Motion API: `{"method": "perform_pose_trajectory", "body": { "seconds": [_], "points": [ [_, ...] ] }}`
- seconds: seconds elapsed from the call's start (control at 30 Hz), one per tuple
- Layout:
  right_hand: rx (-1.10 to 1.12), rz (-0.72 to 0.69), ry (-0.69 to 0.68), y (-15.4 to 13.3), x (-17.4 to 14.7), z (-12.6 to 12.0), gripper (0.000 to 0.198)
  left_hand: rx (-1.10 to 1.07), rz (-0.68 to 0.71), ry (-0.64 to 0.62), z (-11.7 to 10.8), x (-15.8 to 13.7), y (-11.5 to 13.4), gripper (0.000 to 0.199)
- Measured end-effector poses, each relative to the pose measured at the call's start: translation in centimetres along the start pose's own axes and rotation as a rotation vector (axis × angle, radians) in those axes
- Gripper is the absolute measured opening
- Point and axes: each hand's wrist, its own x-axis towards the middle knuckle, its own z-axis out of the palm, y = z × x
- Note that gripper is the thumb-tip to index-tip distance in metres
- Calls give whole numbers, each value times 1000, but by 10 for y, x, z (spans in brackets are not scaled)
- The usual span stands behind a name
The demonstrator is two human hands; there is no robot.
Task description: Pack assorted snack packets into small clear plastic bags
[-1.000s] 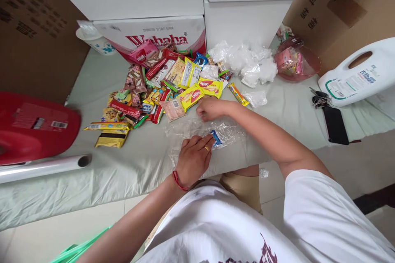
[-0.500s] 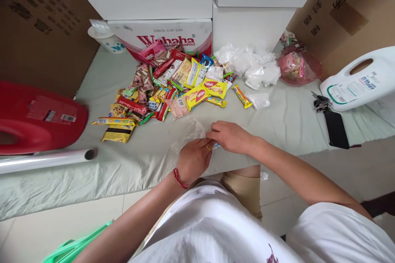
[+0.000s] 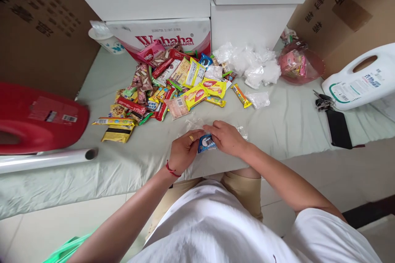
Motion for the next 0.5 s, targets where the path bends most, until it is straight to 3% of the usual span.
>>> {"method": "perform_pose_trajectory", "body": {
  "seconds": [0.17, 0.37, 0.5],
  "points": [
    [32, 79, 88, 4, 7, -1, 46, -3, -108, 65, 7, 4, -10, 36],
    [-5, -20, 112, -6, 8, 0, 40, 430, -207, -206, 6, 11, -7, 37],
    [-107, -176, 76, -16, 0, -1, 36, 447, -207, -216, 4, 12, -8, 30]
  ]
}}
